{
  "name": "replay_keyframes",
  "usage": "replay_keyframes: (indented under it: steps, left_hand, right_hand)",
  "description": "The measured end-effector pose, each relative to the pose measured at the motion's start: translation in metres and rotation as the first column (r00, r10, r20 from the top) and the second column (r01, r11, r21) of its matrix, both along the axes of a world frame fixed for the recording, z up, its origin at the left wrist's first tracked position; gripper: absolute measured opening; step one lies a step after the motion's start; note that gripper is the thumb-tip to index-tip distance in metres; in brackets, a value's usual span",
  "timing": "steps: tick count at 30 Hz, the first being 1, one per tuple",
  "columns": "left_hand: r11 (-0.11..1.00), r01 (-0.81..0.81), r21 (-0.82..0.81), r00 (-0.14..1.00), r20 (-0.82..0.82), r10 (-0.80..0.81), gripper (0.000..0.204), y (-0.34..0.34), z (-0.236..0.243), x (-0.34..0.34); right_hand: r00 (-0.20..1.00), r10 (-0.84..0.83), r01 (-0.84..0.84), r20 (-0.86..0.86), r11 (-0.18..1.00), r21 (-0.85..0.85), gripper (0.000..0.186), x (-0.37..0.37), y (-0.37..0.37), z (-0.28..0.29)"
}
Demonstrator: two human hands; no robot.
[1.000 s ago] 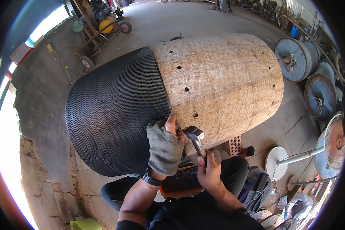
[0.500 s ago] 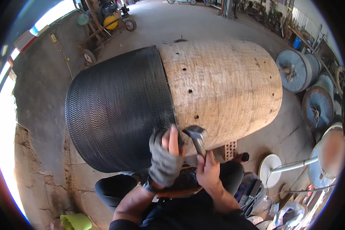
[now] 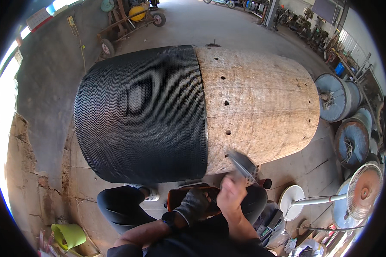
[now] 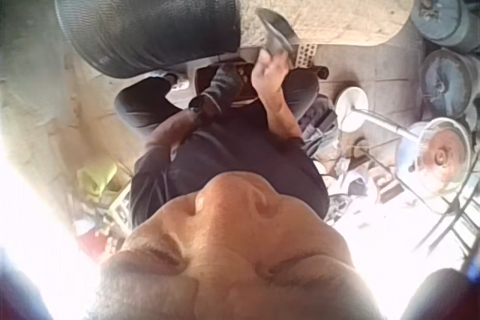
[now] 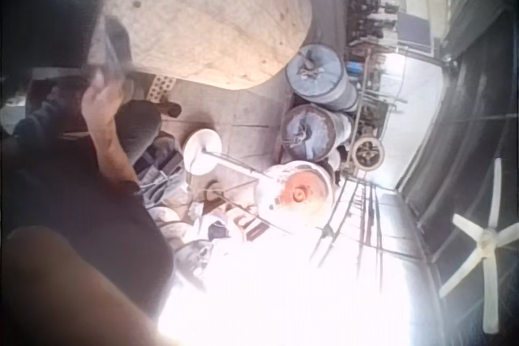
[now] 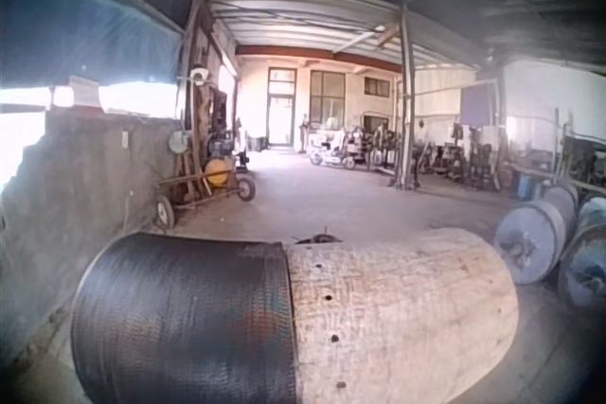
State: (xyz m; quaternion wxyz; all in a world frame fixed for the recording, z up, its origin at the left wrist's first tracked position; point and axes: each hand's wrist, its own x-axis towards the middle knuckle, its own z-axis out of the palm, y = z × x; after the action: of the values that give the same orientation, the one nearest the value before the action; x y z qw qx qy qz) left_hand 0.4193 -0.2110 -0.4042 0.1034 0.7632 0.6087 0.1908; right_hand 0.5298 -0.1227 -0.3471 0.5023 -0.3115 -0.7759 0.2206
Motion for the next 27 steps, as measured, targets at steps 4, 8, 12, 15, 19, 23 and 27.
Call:
replay_keyframes:
  steps: [4,8,12,15,19,23,27]
  left_hand:
    - [0.950,-0.313,-0.010,0.933,0.183,0.309,0.021,0.003,-0.049,0.019]
    - [0.955,-0.295,0.026,0.928,0.246,0.280,0.018,0.004,-0.038,0.015]
    - [0.968,-0.243,-0.069,0.944,0.211,0.252,0.018,0.000,-0.026,0.010]
    - [0.966,-0.253,-0.052,0.947,0.189,0.258,0.020,0.000,-0.042,0.012]
    - [0.948,-0.261,-0.184,0.919,0.253,0.302,0.025,0.002,-0.015,0.010]
    - [0.831,-0.436,-0.345,0.682,0.476,0.556,0.027,0.006,-0.032,0.022]
    - [0.936,-0.322,-0.144,0.893,0.281,0.351,0.028,0.008,-0.062,0.021]
  right_hand:
    - [0.987,0.008,0.012,0.162,0.992,-0.124,0.015,0.006,-0.003,0.011]
    - [0.915,0.111,-0.104,-0.387,0.994,0.038,0.024,0.004,-0.007,0.001]
    - [0.960,-0.083,0.098,0.267,0.994,-0.044,0.027,-0.009,0.005,-0.007]
    - [0.998,0.043,-0.048,-0.049,0.994,-0.103,0.026,-0.003,-0.011,-0.010]
    - [0.992,-0.048,0.036,0.120,0.995,0.097,0.022,-0.003,-0.003,-0.011]
    - [0.970,0.028,-0.010,0.242,0.997,-0.073,0.030,-0.001,0.005,0.005]
    - [0.981,0.091,-0.091,-0.172,0.996,0.009,0.034,0.010,-0.005,-0.019]
